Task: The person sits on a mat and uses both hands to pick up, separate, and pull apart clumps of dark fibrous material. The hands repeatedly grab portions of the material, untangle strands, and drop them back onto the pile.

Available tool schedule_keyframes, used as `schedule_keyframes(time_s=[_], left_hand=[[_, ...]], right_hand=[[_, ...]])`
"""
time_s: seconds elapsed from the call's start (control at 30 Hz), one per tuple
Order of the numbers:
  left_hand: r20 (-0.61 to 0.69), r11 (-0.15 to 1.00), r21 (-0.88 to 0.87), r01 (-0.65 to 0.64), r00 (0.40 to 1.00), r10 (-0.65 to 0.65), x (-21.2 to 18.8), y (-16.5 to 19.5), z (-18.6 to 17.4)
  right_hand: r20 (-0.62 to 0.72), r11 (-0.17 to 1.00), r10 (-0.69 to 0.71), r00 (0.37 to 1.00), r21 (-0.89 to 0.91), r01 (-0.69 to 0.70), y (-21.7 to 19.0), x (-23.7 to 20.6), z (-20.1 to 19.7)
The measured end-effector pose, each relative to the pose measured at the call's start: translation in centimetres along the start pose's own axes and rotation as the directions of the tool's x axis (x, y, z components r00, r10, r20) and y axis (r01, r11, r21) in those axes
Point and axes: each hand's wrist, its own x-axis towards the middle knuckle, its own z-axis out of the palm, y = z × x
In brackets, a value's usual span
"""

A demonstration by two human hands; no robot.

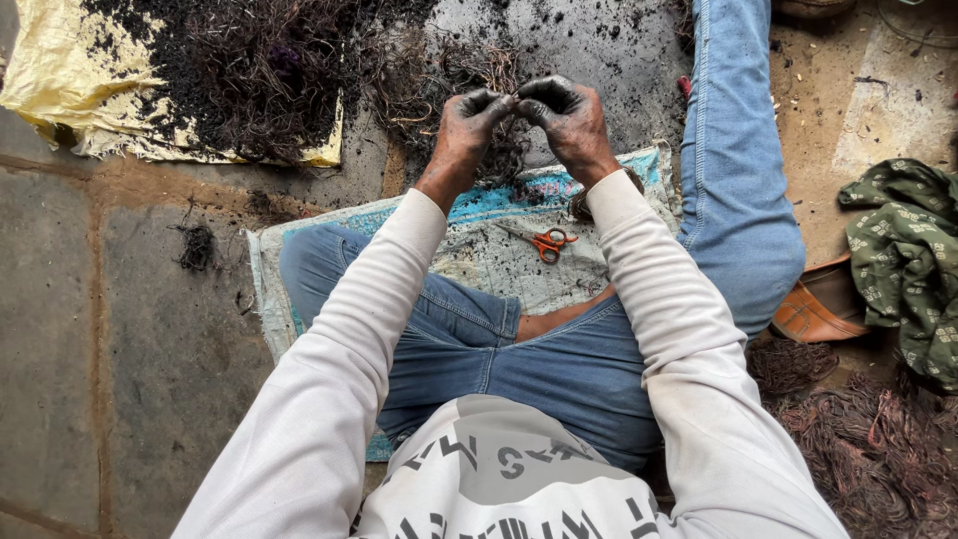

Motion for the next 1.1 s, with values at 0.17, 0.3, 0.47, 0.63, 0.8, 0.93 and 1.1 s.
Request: schedule_keyframes(time_s=[0.17, 0.3, 0.47, 0.63, 0.8, 0.93, 1.1], left_hand=[[0.010, 1.000, -0.019, 0.012, 1.000, -0.012, 0.1, -0.4, 0.1], [0.029, 0.994, -0.099, -0.037, 0.999, 0.040, 0.3, -0.4, 0.4], [0.034, 0.989, -0.146, -0.036, 0.999, 0.042, 0.1, -0.2, 0.5], [-0.018, 0.999, -0.022, -0.040, 0.999, 0.040, -0.3, 0.1, -0.2], [-0.064, 0.978, 0.175, -0.111, 0.990, 0.124, -0.4, 0.3, -0.1], [-0.073, 0.997, -0.036, 0.064, 0.995, -0.067, -1.0, 0.5, -0.2], [-0.005, 0.998, 0.048, -0.026, 1.000, 0.026, -1.4, 1.1, -0.7]], right_hand=[[-0.045, 0.988, 0.032, 0.998, 0.155, -0.025, 0.5, 0.0, 0.6], [-0.108, 0.924, 0.100, 0.989, 0.378, -0.052, 0.9, 0.2, 1.2], [-0.069, 0.893, 0.109, 0.992, 0.445, -0.067, 0.5, 0.2, 1.2], [-0.113, 0.976, 0.182, 0.977, 0.144, -0.165, -0.7, 0.1, 1.1], [-0.083, 0.996, 0.082, 0.993, -0.011, -0.083, -1.0, 0.0, 1.3], [-0.097, 0.988, 0.076, 0.992, 0.142, -0.062, -0.9, 0.1, 1.5], [-0.089, 0.989, 0.080, 0.993, 0.129, -0.068, -1.5, 0.0, 1.7]])
